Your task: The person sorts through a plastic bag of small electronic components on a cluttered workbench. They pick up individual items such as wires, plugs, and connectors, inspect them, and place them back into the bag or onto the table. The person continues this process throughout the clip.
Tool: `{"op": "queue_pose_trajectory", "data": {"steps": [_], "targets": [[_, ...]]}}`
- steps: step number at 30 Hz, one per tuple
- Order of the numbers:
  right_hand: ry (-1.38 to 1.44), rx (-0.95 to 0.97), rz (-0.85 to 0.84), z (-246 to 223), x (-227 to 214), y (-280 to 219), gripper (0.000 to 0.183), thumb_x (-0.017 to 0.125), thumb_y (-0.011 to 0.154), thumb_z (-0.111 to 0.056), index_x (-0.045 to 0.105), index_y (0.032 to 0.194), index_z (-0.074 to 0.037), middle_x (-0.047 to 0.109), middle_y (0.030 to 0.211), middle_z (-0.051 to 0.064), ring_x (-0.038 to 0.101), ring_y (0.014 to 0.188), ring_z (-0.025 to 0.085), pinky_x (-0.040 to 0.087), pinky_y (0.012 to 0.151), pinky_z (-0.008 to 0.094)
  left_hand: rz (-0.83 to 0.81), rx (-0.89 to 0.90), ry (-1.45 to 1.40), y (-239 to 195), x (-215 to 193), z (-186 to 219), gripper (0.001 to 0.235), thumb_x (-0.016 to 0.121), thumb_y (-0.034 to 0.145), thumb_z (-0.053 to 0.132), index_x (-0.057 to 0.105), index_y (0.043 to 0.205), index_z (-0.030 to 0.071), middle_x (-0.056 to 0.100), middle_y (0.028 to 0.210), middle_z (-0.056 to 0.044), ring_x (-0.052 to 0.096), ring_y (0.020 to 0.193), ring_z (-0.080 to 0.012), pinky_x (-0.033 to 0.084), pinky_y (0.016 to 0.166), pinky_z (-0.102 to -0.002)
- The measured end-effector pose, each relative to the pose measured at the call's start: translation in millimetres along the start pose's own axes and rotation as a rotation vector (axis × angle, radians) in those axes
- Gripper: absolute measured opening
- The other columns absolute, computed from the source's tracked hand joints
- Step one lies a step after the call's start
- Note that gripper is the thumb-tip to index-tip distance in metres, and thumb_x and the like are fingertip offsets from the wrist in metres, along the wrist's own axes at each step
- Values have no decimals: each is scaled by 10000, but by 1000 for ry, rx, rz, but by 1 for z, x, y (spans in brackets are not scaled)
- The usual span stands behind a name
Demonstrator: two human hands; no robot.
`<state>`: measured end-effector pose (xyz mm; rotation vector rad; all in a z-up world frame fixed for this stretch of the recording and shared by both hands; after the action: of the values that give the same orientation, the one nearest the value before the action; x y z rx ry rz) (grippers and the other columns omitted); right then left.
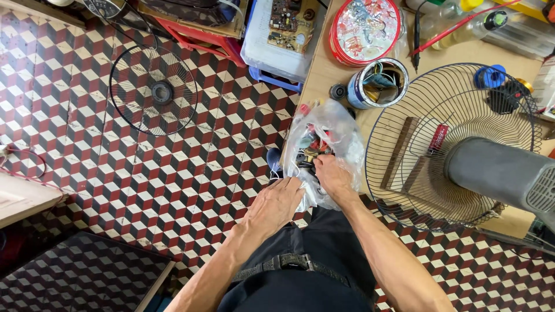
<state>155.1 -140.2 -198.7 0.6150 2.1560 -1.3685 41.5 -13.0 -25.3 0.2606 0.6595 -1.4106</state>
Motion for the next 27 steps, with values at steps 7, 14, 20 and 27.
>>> {"op": "queue_pose_trajectory", "data": {"steps": [7,14,20,27], "targets": [[-210,36,82,-7,25,22,430,616,920,-425,738,1017,-23,732,1028,240,713,958,413,558,838,523,31,39,9,-3,-1,6,157,570,1012,155,555,1017,-2,640,881,-194,662,871,-353,540,789,-450],[-142,115,86,10,-56,4,362,583,895,-392,769,1012,-104,755,937,166,726,858,358,561,784,482,-6,9,-11,-5,-8,9,161,556,1023,153,552,1055,-5,644,938,-185,659,917,-340,537,834,-441],[-15,123,241,21,-132,-17,333,638,909,-331,761,1064,-63,746,861,220,744,789,364,571,772,462,19,103,-8,-6,-19,31,155,575,1012,134,558,1072,-9,641,970,-173,650,935,-341,536,840,-439],[-68,77,84,28,-104,-29,388,669,848,-341,741,1153,-112,757,998,201,740,897,352,561,832,440,11,202,65,-10,-9,35,173,613,962,94,563,1086,-16,617,971,-164,640,930,-332,543,834,-425]]}}
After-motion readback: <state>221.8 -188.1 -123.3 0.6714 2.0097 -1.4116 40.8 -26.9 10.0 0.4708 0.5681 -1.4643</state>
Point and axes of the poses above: each hand's wrist, its own y-axis towards the middle knuckle, its own x-axis out of the palm, z = x × y, the point moved 8 cm from there along y, towards the middle knuckle
